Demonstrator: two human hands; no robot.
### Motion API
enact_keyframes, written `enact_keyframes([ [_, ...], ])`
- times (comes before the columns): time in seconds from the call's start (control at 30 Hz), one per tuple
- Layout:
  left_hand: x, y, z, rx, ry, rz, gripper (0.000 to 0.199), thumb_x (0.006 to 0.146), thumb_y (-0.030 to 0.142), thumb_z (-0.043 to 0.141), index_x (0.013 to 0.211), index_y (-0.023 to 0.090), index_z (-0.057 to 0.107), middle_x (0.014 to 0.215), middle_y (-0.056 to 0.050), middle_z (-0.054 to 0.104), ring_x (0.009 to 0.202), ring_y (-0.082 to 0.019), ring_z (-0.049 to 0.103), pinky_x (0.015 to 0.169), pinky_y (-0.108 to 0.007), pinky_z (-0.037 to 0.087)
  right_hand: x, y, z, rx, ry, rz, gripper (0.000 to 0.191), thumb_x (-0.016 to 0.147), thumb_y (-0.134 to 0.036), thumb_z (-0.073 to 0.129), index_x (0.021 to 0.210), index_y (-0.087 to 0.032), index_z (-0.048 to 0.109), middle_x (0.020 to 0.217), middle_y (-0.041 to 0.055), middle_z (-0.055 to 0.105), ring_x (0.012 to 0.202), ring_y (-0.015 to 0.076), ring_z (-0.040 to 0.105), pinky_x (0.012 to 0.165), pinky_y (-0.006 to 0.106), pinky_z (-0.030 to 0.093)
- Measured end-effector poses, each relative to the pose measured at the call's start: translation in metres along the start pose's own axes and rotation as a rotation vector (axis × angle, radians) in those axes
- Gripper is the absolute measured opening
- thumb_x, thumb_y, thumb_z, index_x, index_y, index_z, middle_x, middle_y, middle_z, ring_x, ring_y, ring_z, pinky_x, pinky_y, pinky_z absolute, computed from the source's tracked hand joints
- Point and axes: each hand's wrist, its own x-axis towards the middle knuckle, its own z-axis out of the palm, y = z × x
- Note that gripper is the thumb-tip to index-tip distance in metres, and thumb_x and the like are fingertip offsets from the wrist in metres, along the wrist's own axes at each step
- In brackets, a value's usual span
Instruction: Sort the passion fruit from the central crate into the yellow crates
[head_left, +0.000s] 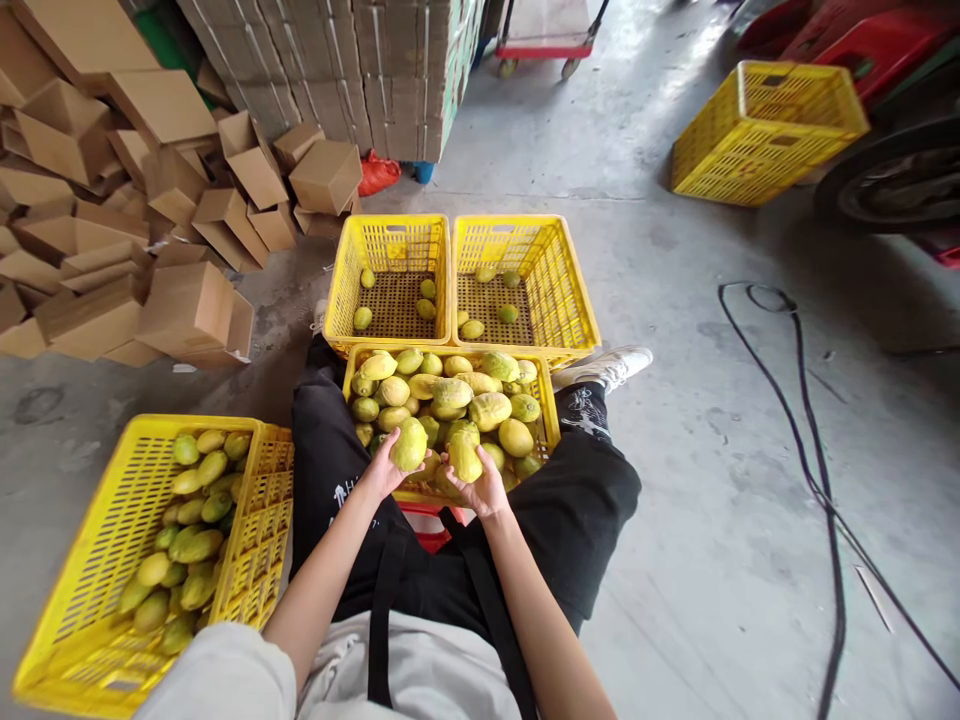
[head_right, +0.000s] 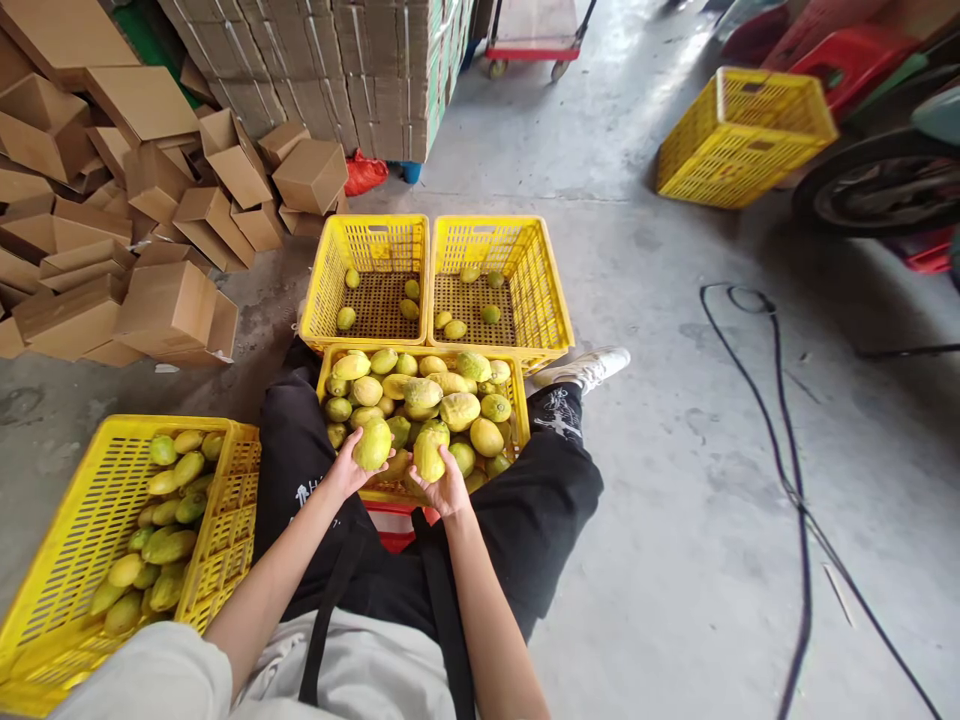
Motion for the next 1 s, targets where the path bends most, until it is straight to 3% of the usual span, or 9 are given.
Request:
enact_keyframes([
  [0.27,-0.001,0.0,0.0,-0.005,-0.056,-0.018,0.041,0.087,0.044,0.05,0.108,0.011,0.062,0.107,-0.014,0.068,0.083,-0.022,0.067,0.068,-0.033,0.055,-0.003,0.001,0.011,-0.011,-0.054,-0.052,0.03,0.081,-0.029,0.063,0.109,-0.018,0.06,0.096,0.0061,0.073,0.079,0.0178,0.069,0.064,0.028,0.06],
  [0.47,-0.006,0.004,0.005,-0.166,-0.087,-0.006,0.031,0.086,0.033,0.049,0.109,0.015,0.06,0.103,-0.012,0.069,0.107,-0.033,0.062,0.091,-0.054,0.045,-0.005,-0.001,0.011,-0.002,-0.098,-0.068,0.039,0.08,-0.033,0.054,0.117,-0.023,0.057,0.104,0.0065,0.072,0.09,0.0243,0.068,0.079,0.045,0.057],
  [0.6,-0.006,0.003,0.003,-0.197,-0.104,-0.004,0.032,0.087,0.031,0.05,0.112,0.015,0.059,0.105,-0.013,0.069,0.114,-0.035,0.057,0.098,-0.059,0.038,-0.003,0.0,0.008,-0.015,-0.113,-0.036,0.044,0.076,-0.03,0.051,0.118,-0.021,0.057,0.109,0.0089,0.07,0.102,0.0274,0.065,0.085,0.05,0.054],
  [0.83,-0.001,-0.001,0.0,-0.08,-0.049,0.014,0.032,0.084,0.027,0.056,0.114,0.013,0.058,0.105,-0.012,0.068,0.108,-0.03,0.061,0.101,-0.053,0.04,-0.004,-0.005,0.009,0.052,-0.093,-0.033,0.039,0.081,-0.035,0.053,0.115,-0.017,0.059,0.096,0.009,0.072,0.083,0.018,0.068,0.068,0.029,0.059],
  [1.0,-0.001,-0.002,0.001,-0.025,-0.071,0.024,0.039,0.083,0.028,0.059,0.117,0.01,0.058,0.108,-0.013,0.066,0.101,-0.026,0.064,0.098,-0.044,0.042,-0.005,-0.002,0.008,0.0,-0.081,-0.06,0.044,0.078,-0.031,0.062,0.121,-0.022,0.056,0.094,0.0048,0.072,0.087,0.0209,0.069,0.075,0.037,0.059],
])
